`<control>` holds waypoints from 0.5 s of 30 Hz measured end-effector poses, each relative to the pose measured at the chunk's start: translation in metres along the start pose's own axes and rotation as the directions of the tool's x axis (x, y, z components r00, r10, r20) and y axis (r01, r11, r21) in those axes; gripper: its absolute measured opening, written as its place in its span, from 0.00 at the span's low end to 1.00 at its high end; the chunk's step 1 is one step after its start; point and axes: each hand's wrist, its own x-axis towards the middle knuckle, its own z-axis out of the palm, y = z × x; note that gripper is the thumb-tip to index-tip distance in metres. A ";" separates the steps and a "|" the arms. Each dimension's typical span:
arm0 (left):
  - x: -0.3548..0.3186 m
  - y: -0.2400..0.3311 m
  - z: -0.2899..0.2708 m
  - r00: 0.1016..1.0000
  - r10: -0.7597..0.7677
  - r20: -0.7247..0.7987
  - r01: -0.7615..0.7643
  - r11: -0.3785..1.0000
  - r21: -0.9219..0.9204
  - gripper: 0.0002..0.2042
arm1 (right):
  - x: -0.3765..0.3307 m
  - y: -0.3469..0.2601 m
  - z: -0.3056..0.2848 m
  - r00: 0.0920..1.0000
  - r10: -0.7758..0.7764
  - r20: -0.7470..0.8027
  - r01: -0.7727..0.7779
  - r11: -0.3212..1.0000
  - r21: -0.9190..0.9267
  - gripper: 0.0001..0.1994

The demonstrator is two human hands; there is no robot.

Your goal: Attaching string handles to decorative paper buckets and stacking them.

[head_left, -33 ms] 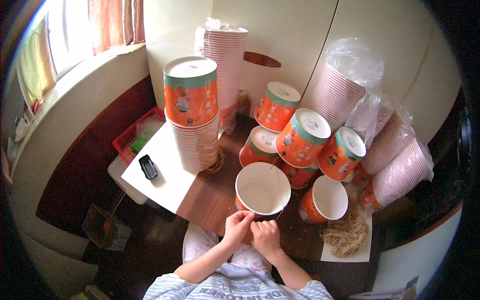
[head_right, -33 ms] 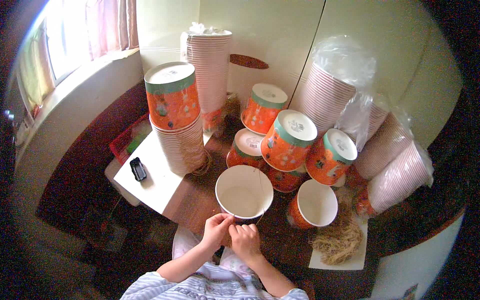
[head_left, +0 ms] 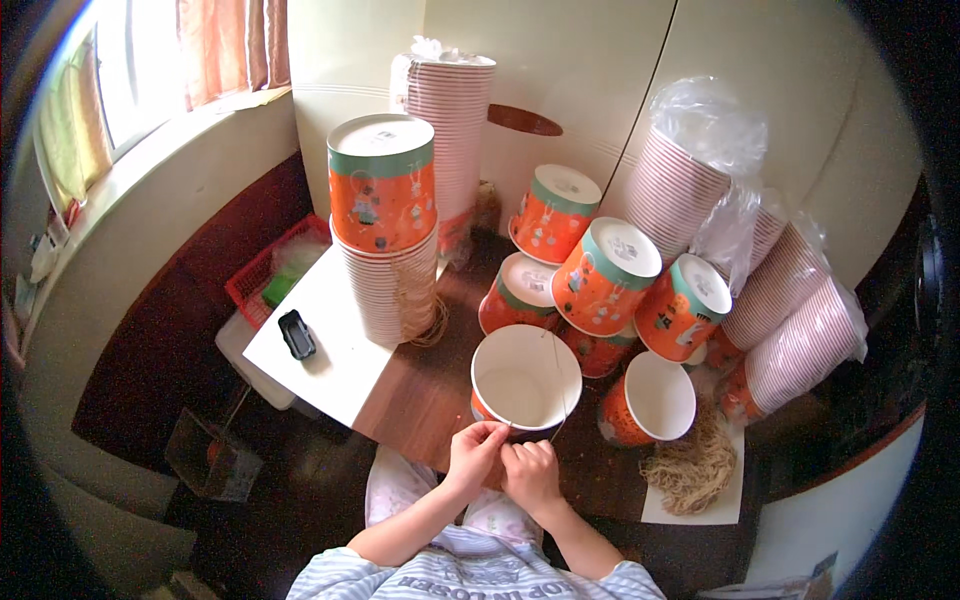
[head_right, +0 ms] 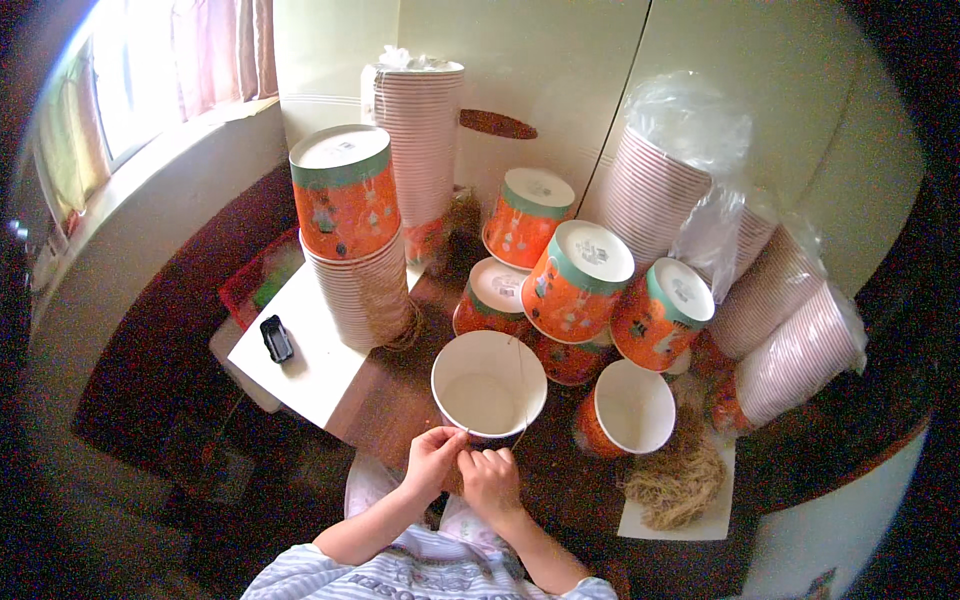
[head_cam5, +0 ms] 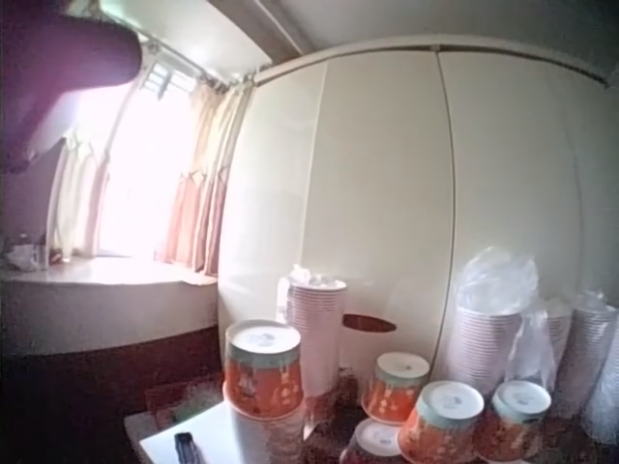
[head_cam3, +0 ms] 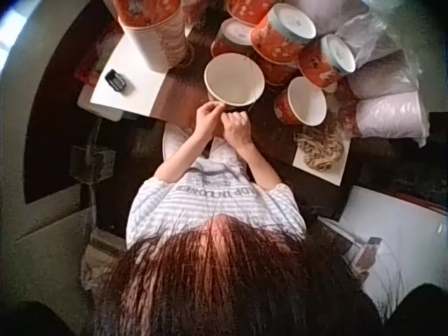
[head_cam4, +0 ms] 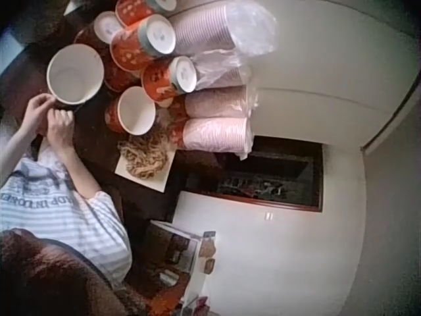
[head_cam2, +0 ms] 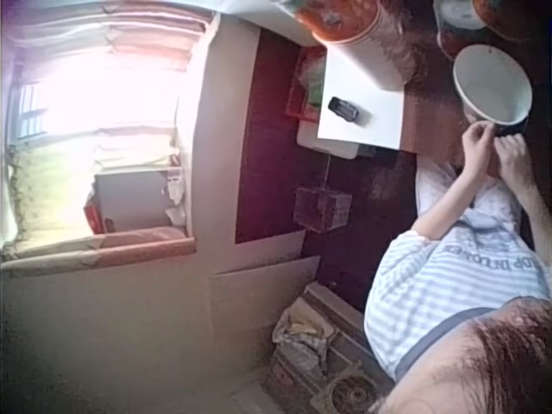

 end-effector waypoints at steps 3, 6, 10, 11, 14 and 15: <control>0.007 -0.001 -0.007 0.999 0.024 0.030 -0.028 0.994 0.109 0.06 | -0.001 0.001 -0.001 1.000 0.000 -0.004 0.000 1.000 -0.013 0.03; 0.012 0.003 -0.010 0.992 0.101 0.082 -0.120 0.957 0.266 0.07 | 0.000 0.003 -0.005 1.000 -0.007 -0.012 0.006 1.000 -0.028 0.03; 0.020 0.004 -0.014 0.954 0.271 0.126 -0.298 0.821 0.486 0.07 | 0.002 0.007 -0.012 1.000 0.009 -0.003 -0.009 0.999 -0.052 0.03; 0.022 0.006 -0.016 0.938 0.324 0.122 -0.340 0.790 0.511 0.07 | 0.003 0.007 -0.017 0.996 0.025 -0.087 -0.031 0.997 -0.066 0.05; 0.027 0.019 -0.025 0.859 0.498 0.121 -0.484 0.711 0.510 0.06 | 0.009 0.017 -0.031 0.979 0.106 -0.172 -0.123 0.988 -0.090 0.14; 0.028 0.026 -0.025 0.870 0.484 0.096 -0.460 0.725 0.512 0.04 | 0.015 0.019 -0.039 0.980 0.150 -0.133 -0.165 0.981 -0.104 0.14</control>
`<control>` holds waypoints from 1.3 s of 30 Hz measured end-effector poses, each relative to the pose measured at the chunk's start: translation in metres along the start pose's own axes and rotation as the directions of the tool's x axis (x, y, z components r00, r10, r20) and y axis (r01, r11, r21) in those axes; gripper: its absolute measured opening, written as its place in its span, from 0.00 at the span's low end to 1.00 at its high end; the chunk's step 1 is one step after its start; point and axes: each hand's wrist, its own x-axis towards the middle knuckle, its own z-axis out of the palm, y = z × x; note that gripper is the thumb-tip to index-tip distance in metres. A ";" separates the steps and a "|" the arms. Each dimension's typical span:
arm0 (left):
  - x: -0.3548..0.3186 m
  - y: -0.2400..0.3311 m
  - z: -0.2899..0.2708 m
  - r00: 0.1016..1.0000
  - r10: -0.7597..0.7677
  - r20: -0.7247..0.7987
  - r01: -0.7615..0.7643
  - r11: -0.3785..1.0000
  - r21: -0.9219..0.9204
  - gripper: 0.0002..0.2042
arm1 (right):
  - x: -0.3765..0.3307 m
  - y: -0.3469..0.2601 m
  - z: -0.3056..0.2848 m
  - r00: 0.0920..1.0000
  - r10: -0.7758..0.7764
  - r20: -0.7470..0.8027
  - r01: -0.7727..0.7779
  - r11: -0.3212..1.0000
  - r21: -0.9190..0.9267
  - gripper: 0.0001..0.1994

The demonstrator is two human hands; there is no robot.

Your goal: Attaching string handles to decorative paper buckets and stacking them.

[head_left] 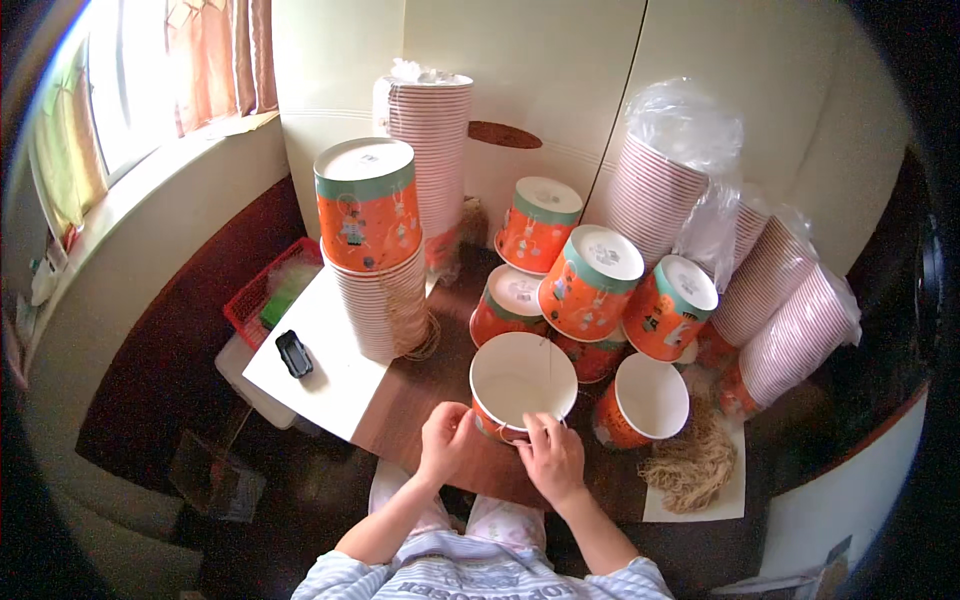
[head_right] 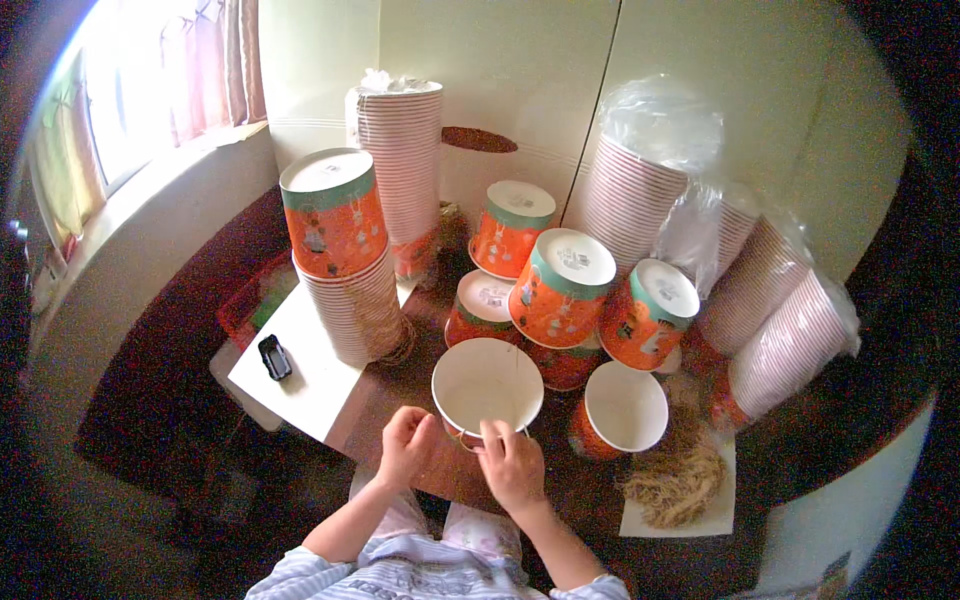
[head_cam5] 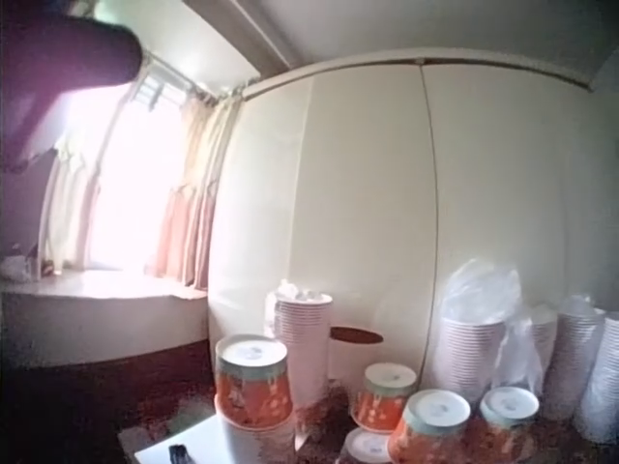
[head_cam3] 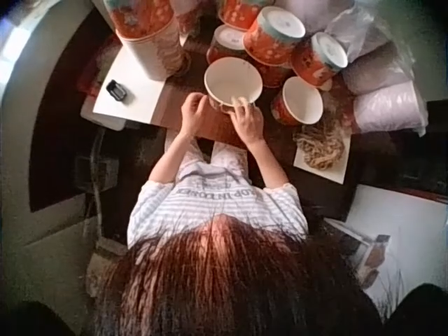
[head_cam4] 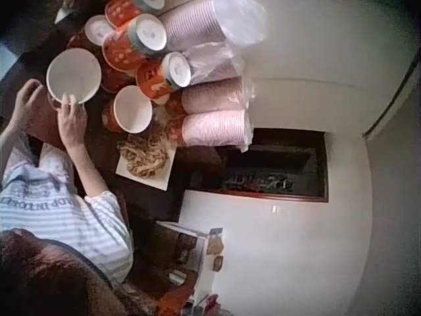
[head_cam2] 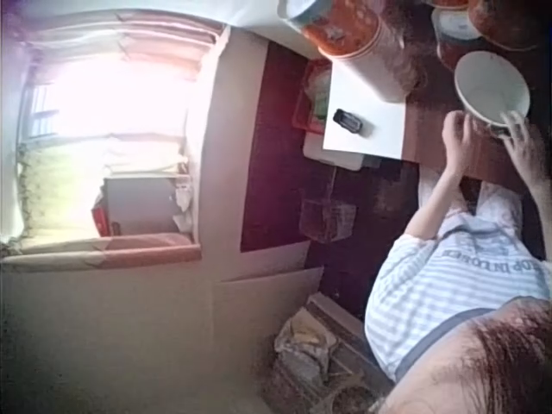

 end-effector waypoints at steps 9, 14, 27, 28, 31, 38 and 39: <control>0.039 0.049 -0.072 0.882 0.327 0.341 -0.414 0.882 0.226 0.16 | 0.040 0.020 -0.026 0.972 -0.201 0.119 0.103 0.827 0.552 0.05; 0.053 0.063 -0.130 0.764 0.107 0.636 -0.157 0.987 0.022 0.09 | 0.090 0.019 -0.043 0.921 -0.221 0.321 -0.191 0.461 0.867 0.07; 0.182 0.163 -0.159 0.970 0.229 0.084 -0.099 0.683 -0.723 0.09 | 0.299 -0.027 -0.043 0.924 -0.142 0.354 -0.376 -0.187 0.908 0.08; 0.194 0.172 -0.158 0.961 0.238 0.138 -0.062 0.676 -0.734 0.09 | 0.313 -0.027 -0.040 0.943 -0.090 0.320 -0.329 -0.129 0.935 0.08; 0.232 0.168 -0.163 0.990 0.112 0.082 -0.024 0.717 -0.696 0.09 | 0.346 -0.027 -0.032 0.962 -0.091 0.259 -0.271 -0.169 0.948 0.09; 0.246 0.142 -0.158 0.992 -0.110 0.060 0.124 0.780 -0.613 0.10 | 0.396 0.003 0.052 0.923 -0.021 0.385 -0.383 0.061 0.922 0.04; 0.253 0.136 -0.144 0.991 -0.066 0.112 0.119 0.816 -0.566 0.10 | 0.406 0.041 0.083 0.923 -0.096 0.373 -0.378 -0.046 0.925 0.04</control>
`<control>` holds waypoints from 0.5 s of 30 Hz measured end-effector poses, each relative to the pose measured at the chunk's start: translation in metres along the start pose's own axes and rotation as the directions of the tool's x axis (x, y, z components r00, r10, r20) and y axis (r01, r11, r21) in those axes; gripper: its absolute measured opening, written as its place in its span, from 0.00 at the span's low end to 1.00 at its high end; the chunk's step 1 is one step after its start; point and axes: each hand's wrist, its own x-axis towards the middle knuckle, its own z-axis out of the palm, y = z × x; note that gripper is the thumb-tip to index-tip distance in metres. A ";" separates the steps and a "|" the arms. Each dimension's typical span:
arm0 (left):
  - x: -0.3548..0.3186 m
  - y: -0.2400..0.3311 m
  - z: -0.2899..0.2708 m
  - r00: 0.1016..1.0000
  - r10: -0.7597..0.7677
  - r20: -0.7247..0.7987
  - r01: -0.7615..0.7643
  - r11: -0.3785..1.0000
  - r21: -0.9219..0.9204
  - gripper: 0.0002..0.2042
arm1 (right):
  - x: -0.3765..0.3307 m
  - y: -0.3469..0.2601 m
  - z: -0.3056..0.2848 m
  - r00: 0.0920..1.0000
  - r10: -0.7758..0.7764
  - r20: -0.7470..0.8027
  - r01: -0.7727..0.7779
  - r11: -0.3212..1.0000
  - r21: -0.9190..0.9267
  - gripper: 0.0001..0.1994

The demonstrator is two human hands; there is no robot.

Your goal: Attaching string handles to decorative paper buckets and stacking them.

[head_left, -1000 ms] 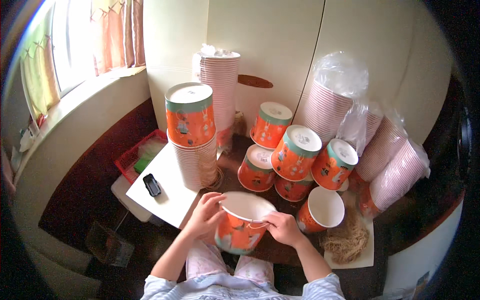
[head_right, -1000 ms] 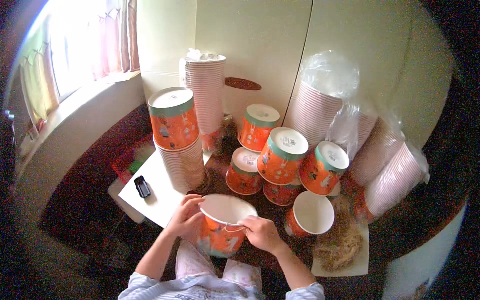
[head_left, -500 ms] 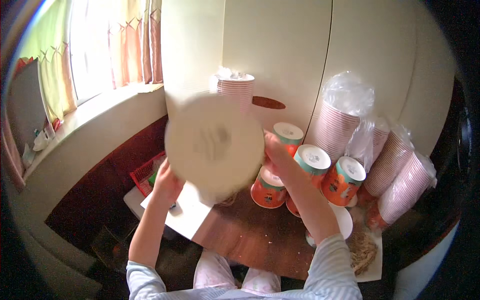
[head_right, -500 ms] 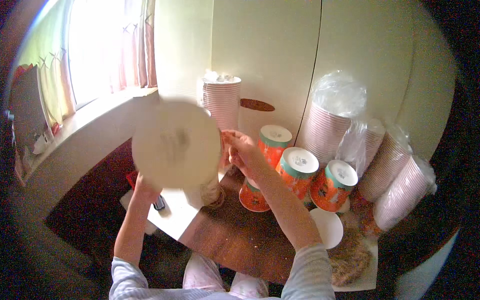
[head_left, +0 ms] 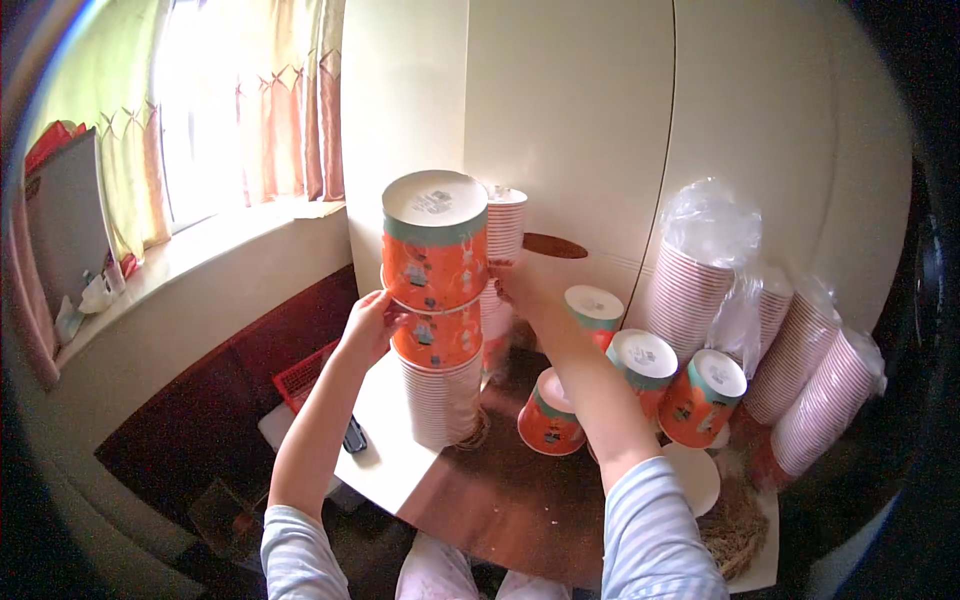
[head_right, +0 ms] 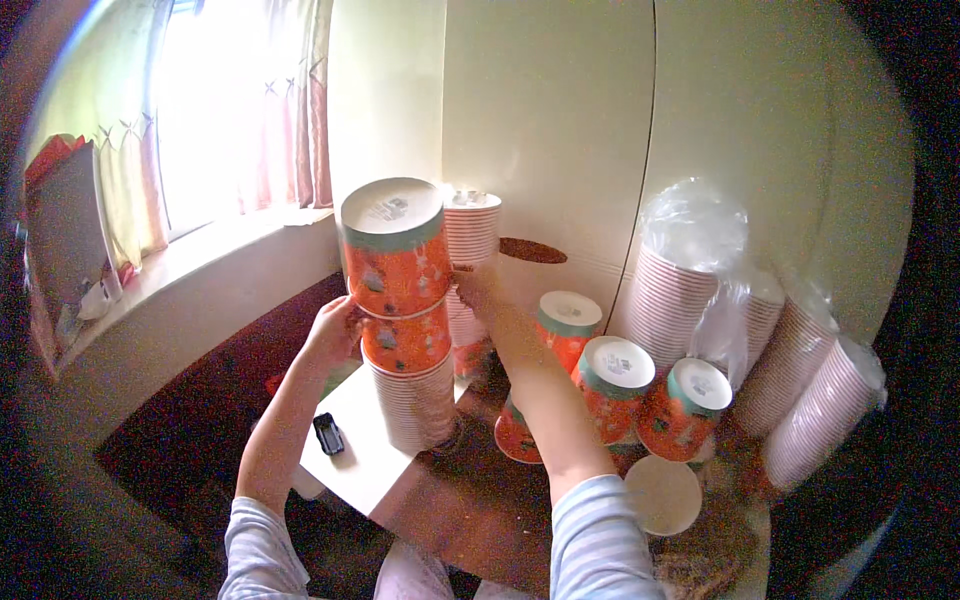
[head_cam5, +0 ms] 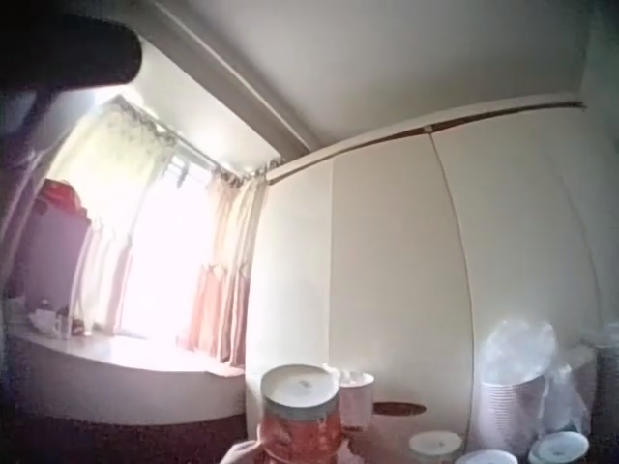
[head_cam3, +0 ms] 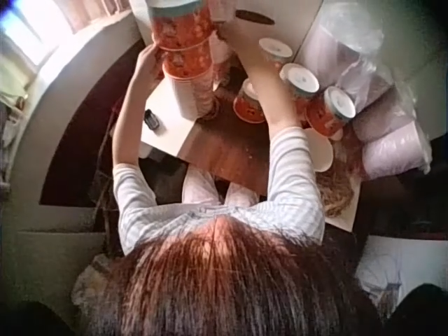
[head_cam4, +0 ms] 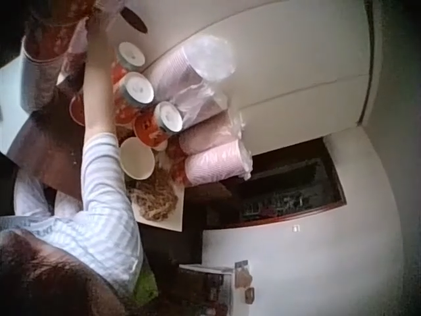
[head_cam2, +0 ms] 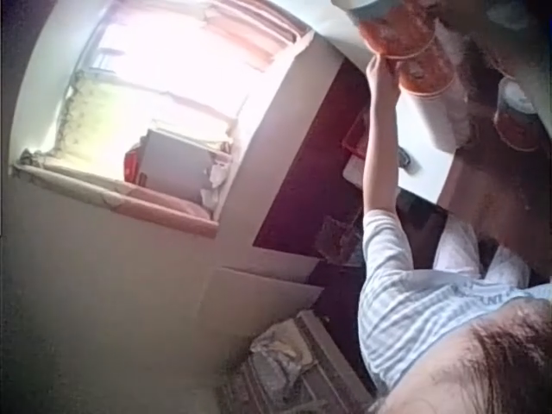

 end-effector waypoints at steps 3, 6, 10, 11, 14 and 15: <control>-0.012 -0.003 -0.033 0.994 0.014 -0.107 0.009 0.976 0.217 0.11 | -0.005 0.020 0.061 1.000 -0.010 -0.009 0.010 1.000 -0.010 0.05; -0.022 -0.003 -0.047 0.986 -0.022 -0.168 0.081 0.930 0.357 0.11 | -0.018 0.025 0.085 0.978 -0.060 -0.200 0.016 0.976 -0.216 0.05; -0.001 -0.041 0.006 0.992 -0.097 -0.078 0.123 0.873 0.472 0.09 | 0.033 0.112 -0.036 0.683 -0.628 -0.374 0.392 0.746 -0.538 0.05; -0.009 -0.040 -0.013 0.982 -0.082 -0.169 0.155 0.859 0.489 0.09 | 0.028 0.121 -0.004 0.714 -0.603 -0.356 0.399 0.768 -0.500 0.05; -0.035 -0.028 -0.051 0.967 -0.044 -0.252 0.178 0.824 0.538 0.08 | -0.028 0.082 0.070 0.960 -0.094 -0.265 -0.010 0.930 -0.366 0.09; -0.032 -0.033 -0.050 0.963 -0.059 -0.261 0.200 0.807 0.555 0.08 | -0.035 0.078 0.069 0.959 -0.039 -0.281 -0.050 0.952 -0.303 0.10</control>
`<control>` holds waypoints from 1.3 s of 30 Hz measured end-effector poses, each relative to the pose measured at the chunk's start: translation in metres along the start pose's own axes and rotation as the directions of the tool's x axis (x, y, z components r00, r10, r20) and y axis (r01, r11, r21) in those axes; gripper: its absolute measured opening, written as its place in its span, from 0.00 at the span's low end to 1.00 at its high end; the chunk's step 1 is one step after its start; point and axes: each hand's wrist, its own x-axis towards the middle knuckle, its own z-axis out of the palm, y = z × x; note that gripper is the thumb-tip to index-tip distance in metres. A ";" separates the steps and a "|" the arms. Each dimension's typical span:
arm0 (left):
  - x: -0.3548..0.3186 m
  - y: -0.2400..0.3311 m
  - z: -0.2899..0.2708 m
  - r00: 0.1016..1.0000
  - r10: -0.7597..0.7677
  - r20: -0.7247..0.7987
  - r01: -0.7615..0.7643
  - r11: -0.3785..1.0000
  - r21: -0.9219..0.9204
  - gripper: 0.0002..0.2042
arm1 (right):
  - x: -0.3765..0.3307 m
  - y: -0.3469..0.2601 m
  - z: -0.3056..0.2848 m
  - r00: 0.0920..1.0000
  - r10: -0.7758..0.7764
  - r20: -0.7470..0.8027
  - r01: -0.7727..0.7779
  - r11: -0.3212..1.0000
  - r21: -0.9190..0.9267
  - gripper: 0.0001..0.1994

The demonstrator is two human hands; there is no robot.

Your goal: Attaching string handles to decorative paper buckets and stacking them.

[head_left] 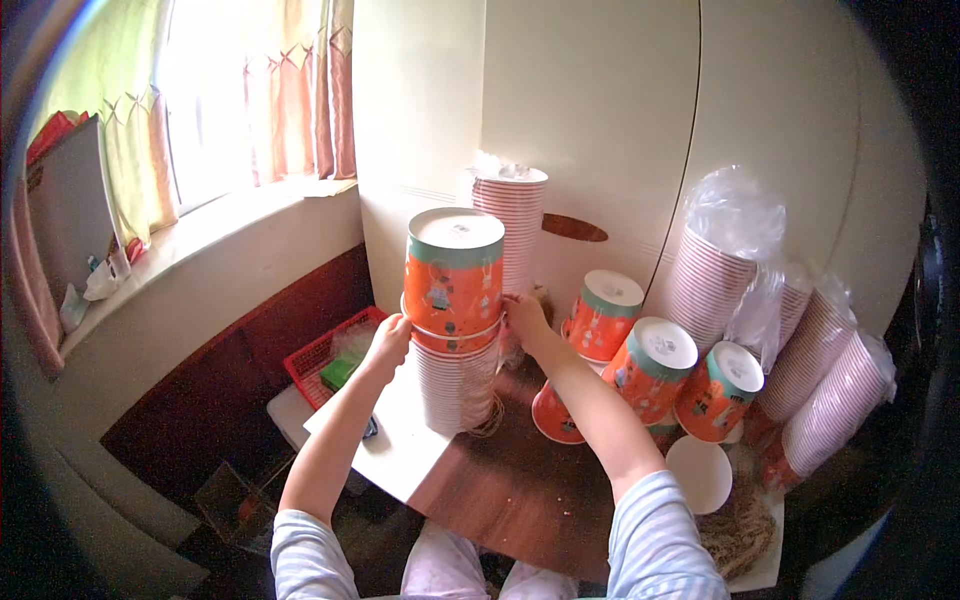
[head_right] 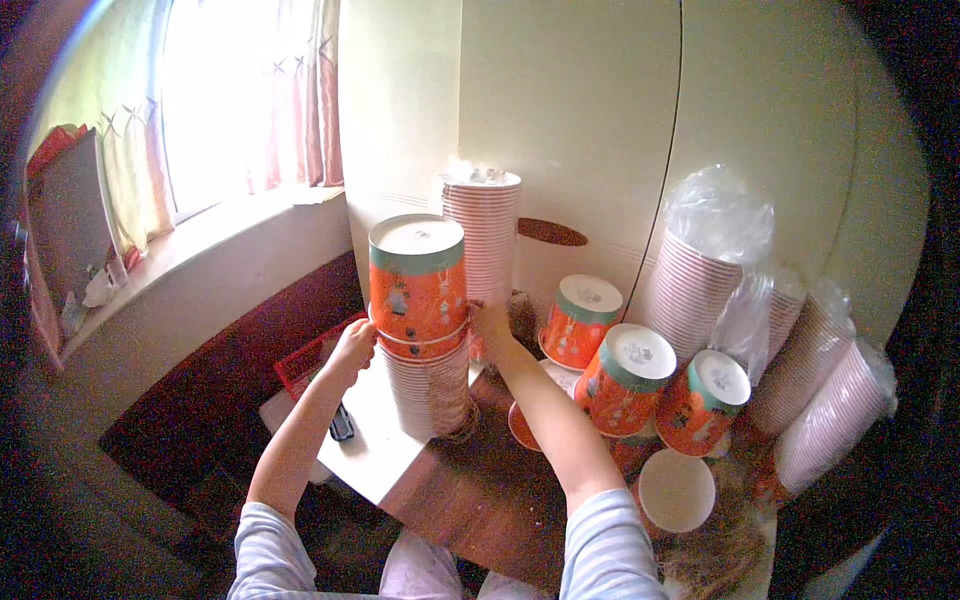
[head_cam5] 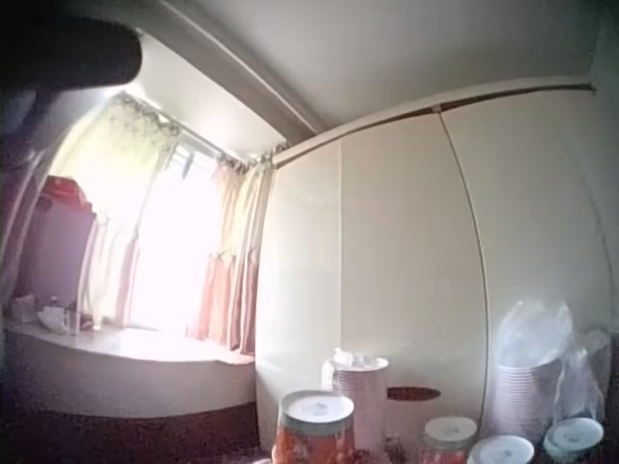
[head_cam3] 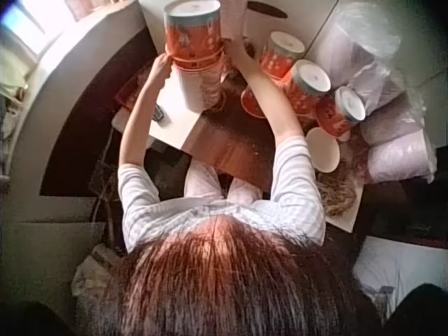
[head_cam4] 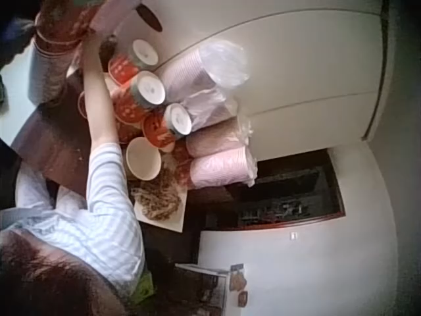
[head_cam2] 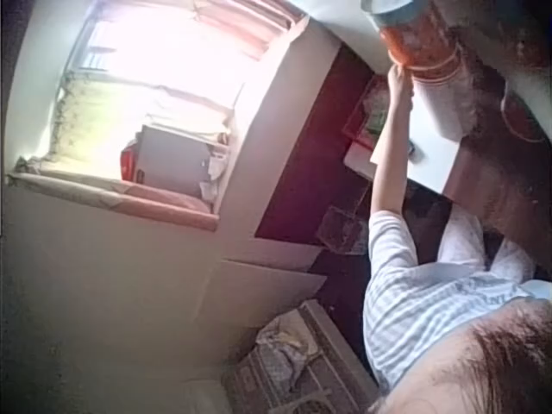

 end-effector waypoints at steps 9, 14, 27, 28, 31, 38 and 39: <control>0.002 -0.010 0.010 1.000 -0.029 0.011 0.029 0.999 0.019 0.10 | -0.029 -0.013 -0.008 0.999 -0.033 0.019 0.031 0.990 0.135 0.10; -0.001 -0.013 0.015 1.000 -0.017 0.007 0.017 0.999 0.032 0.11 | -0.006 0.014 -0.012 0.994 -0.102 0.023 0.103 0.994 -0.042 0.11; 0.019 -0.037 0.011 0.993 0.099 -0.062 -0.087 0.982 0.168 0.11 | 0.009 0.045 -0.004 0.987 -0.157 -0.038 0.147 0.969 -0.199 0.12; 0.019 -0.038 0.012 0.993 0.099 -0.062 -0.088 0.982 0.168 0.11 | 0.009 0.046 -0.004 0.967 -0.247 -0.057 0.224 0.939 -0.261 0.13; 0.015 -0.038 0.014 0.991 0.113 -0.067 -0.101 0.982 0.158 0.12 | 0.003 0.037 -0.006 0.988 -0.152 -0.014 0.140 0.940 -0.310 0.14; 0.013 -0.044 0.013 0.986 0.139 -0.094 -0.127 0.984 0.126 0.12 | -0.017 0.023 0.001 0.926 -0.377 0.023 0.333 0.787 -0.519 0.14; 0.013 -0.045 0.013 0.984 0.146 -0.099 -0.132 0.983 0.130 0.12 | -0.019 0.023 0.002 0.946 -0.325 0.001 0.282 0.818 -0.502 0.15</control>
